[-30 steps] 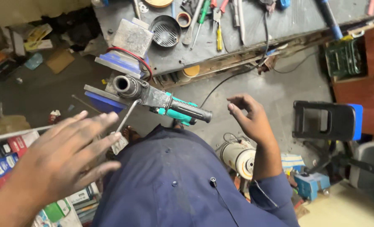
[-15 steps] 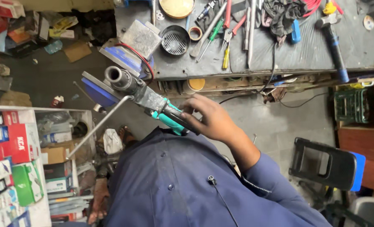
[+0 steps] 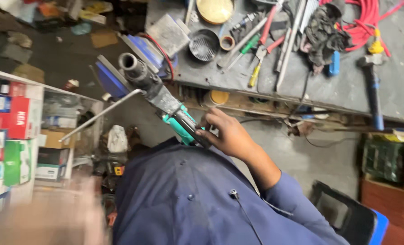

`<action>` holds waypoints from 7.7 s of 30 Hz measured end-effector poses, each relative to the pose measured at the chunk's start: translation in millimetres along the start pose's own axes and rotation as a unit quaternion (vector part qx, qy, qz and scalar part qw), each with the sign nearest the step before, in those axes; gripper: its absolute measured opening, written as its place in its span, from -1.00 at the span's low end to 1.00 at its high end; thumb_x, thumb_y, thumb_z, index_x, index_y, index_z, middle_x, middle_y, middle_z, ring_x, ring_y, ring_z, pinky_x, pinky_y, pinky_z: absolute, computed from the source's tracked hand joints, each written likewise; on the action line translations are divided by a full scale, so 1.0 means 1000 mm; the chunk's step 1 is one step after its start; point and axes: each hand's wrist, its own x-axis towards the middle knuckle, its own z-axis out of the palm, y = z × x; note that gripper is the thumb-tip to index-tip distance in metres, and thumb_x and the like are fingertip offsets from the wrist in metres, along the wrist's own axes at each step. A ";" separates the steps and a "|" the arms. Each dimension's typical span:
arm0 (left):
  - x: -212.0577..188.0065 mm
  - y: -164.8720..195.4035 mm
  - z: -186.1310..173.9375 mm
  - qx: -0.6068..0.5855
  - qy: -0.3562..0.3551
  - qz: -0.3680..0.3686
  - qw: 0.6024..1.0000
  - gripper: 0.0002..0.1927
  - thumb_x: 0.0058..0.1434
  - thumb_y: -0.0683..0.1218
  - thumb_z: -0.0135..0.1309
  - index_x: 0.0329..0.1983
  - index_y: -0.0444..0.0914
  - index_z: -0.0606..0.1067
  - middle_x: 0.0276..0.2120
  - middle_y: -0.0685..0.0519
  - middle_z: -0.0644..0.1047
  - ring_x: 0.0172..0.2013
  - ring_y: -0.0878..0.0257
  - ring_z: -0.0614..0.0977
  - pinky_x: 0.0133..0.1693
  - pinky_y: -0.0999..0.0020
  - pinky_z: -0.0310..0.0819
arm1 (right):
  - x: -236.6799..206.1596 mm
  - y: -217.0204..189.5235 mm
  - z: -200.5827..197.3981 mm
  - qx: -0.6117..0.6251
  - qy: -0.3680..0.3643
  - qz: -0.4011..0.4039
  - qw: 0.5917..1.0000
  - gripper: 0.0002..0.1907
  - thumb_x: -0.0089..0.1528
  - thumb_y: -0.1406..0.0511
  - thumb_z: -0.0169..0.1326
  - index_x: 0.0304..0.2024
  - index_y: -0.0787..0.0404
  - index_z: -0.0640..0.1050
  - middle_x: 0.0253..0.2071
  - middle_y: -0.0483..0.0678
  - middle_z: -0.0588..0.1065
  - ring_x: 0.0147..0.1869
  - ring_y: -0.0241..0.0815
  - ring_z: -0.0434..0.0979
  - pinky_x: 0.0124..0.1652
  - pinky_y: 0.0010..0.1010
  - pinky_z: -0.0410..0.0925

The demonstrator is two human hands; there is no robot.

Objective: The person works on a demolition hammer clamped in a bench vise, repeatedly inserting a long metal rod into the tool's chuck, tapping and repositioning it, and manipulating the chuck by hand to seat and test the rod. They continue adjusting the rod and chuck throughout the episode.

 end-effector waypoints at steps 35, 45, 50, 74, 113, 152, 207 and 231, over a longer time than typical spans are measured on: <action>-0.097 -0.065 0.031 -0.363 -0.082 -0.478 0.796 -0.82 0.37 -0.25 0.05 -0.05 -0.31 0.32 -0.18 -0.06 0.65 -0.09 0.26 0.70 0.01 0.41 0.60 | 0.011 -0.052 0.001 0.129 0.038 -0.139 0.981 -0.67 0.24 0.29 0.23 -0.04 0.36 0.49 -0.10 0.03 0.47 0.00 -0.07 0.47 0.00 -0.28 0.33; -0.114 -0.090 0.056 -0.293 0.020 -0.557 0.777 -0.76 0.24 -0.19 0.22 -0.03 -0.28 0.55 -0.20 0.05 0.68 -0.23 0.30 0.70 -0.17 0.42 0.63 | 0.038 -0.037 0.005 -0.077 0.080 -0.069 0.991 -0.84 0.35 0.27 0.18 -0.11 0.24 0.58 -0.26 0.03 0.52 -0.18 0.00 0.55 -0.21 -0.26 0.39; -0.110 -0.092 0.040 0.010 -0.097 -0.329 0.939 -0.84 0.26 -0.22 0.29 -0.11 -0.31 0.63 -0.21 -0.06 0.64 -0.23 0.14 0.69 -0.19 0.32 0.55 | 0.074 -0.022 -0.020 -0.208 0.079 -0.178 0.959 -0.81 0.27 0.26 0.20 -0.09 0.16 0.64 -0.33 -0.04 0.49 -0.22 -0.01 0.50 -0.30 -0.18 0.36; -0.100 -0.100 0.039 0.068 -0.133 -0.288 0.946 -0.87 0.30 -0.19 0.28 -0.13 -0.30 0.61 -0.24 -0.09 0.63 -0.25 0.00 0.69 -0.24 0.22 0.55 | 0.115 -0.038 -0.052 -0.340 0.009 -0.283 0.897 -0.72 0.20 0.25 0.23 -0.02 0.04 0.67 -0.37 -0.15 0.47 -0.22 -0.11 0.53 -0.36 -0.24 0.35; -0.078 -0.092 0.042 0.220 -0.262 -0.207 0.917 -0.83 0.36 -0.02 0.26 -0.23 -0.21 0.58 -0.36 -0.06 0.59 -0.38 -0.11 0.62 -0.34 0.04 0.50 | 0.134 -0.020 -0.054 -0.347 0.037 -0.354 0.868 -0.74 0.29 0.28 0.16 0.02 -0.01 0.67 -0.23 -0.23 0.50 -0.03 -0.14 0.45 -0.03 -0.30 0.33; -0.089 -0.087 0.140 0.122 -0.221 -0.071 0.965 -0.02 0.30 0.29 0.13 0.49 -0.45 0.10 0.31 -0.27 0.31 0.12 -0.10 0.44 0.20 0.02 0.30 | 0.099 -0.004 -0.015 -0.336 0.152 -0.085 0.926 -0.79 0.27 0.26 0.07 -0.13 0.25 0.58 -0.15 0.05 0.54 0.00 0.11 0.52 -0.06 -0.09 0.38; -0.109 -0.190 0.003 -0.370 -0.537 0.265 0.711 -0.82 0.08 -0.08 0.06 -0.46 -0.22 0.64 -0.64 -0.07 0.59 -0.68 0.05 0.60 -0.64 0.04 0.42 | 0.129 -0.158 0.146 0.557 0.101 0.323 0.758 -0.73 0.36 0.20 0.09 -0.22 0.32 0.56 -0.31 -0.11 0.53 -0.20 -0.34 0.48 -0.16 -0.42 0.36; -0.089 -0.260 0.002 -0.508 -0.523 0.340 0.593 -0.85 -0.01 -0.06 0.15 -0.58 -0.20 0.62 -0.63 -0.03 0.56 -0.58 0.05 0.60 -0.55 -0.01 0.38 | 0.176 -0.184 0.185 0.566 0.318 0.340 0.681 -0.62 0.41 0.15 -0.04 -0.38 0.28 0.50 -0.39 -0.04 0.56 -0.27 -0.31 0.53 -0.18 -0.43 0.42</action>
